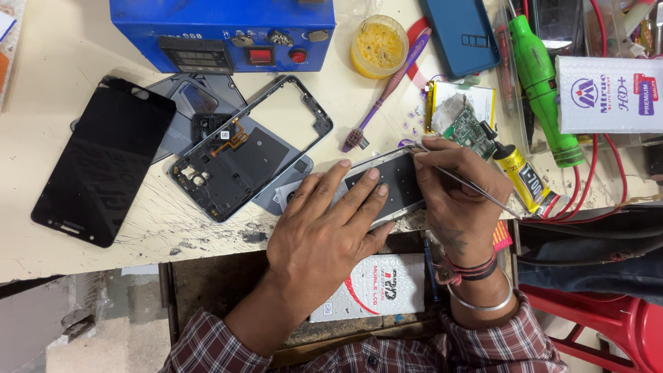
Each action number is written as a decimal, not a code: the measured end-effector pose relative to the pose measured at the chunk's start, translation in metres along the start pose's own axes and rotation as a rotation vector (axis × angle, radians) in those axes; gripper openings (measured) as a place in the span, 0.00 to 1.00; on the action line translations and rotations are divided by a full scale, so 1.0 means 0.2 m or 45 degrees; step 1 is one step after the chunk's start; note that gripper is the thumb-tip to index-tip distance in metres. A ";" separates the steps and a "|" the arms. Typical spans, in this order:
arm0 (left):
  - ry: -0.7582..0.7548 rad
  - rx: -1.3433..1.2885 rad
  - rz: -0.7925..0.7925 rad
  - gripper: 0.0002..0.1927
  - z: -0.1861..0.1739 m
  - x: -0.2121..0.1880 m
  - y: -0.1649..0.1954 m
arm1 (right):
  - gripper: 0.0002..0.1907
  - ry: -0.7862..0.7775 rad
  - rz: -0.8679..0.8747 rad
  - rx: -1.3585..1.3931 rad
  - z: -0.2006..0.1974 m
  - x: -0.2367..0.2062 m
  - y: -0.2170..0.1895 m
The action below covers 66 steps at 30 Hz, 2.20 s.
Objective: The person pries the old adhesive and frame edge off a disassembled smartphone midframe using a thin metal pry blade, working around the perimeter of the part on a cluttered repair bench. They reposition the phone repeatedly to work each side, with a replacement screen and phone housing lying nearby.
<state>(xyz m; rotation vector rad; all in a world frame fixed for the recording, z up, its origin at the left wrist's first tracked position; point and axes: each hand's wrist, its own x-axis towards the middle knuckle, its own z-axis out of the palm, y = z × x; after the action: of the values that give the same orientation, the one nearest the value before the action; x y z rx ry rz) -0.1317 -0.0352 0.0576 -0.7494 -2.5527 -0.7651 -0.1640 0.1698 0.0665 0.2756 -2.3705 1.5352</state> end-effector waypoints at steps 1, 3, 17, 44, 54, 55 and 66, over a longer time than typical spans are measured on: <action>0.002 0.001 0.001 0.22 0.00 0.00 0.00 | 0.05 0.035 0.023 -0.023 0.01 0.00 0.00; 0.004 -0.003 -0.006 0.22 0.00 0.00 0.00 | 0.05 0.069 0.046 -0.054 0.01 -0.01 0.00; 0.022 0.005 -0.020 0.21 0.00 0.00 0.00 | 0.05 0.117 -0.097 -0.153 0.01 -0.01 0.02; 0.003 -0.011 -0.040 0.22 -0.03 -0.02 -0.01 | 0.04 0.151 -0.015 -0.195 0.01 -0.04 0.02; -0.013 -0.019 -0.023 0.22 -0.02 -0.03 -0.04 | 0.04 0.139 -0.063 -0.135 0.01 -0.06 0.03; -0.006 -0.022 -0.024 0.22 -0.02 -0.03 -0.04 | 0.04 0.136 -0.074 -0.145 0.01 -0.06 0.03; 0.013 -0.029 -0.024 0.21 -0.01 -0.02 -0.04 | 0.05 0.125 -0.111 -0.147 -0.01 -0.08 0.02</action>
<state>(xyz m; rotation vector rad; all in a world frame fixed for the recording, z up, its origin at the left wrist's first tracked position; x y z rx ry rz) -0.1325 -0.0437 0.0549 -0.7280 -2.5489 -0.8036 -0.1500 0.1724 0.0587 0.2669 -2.3286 1.3364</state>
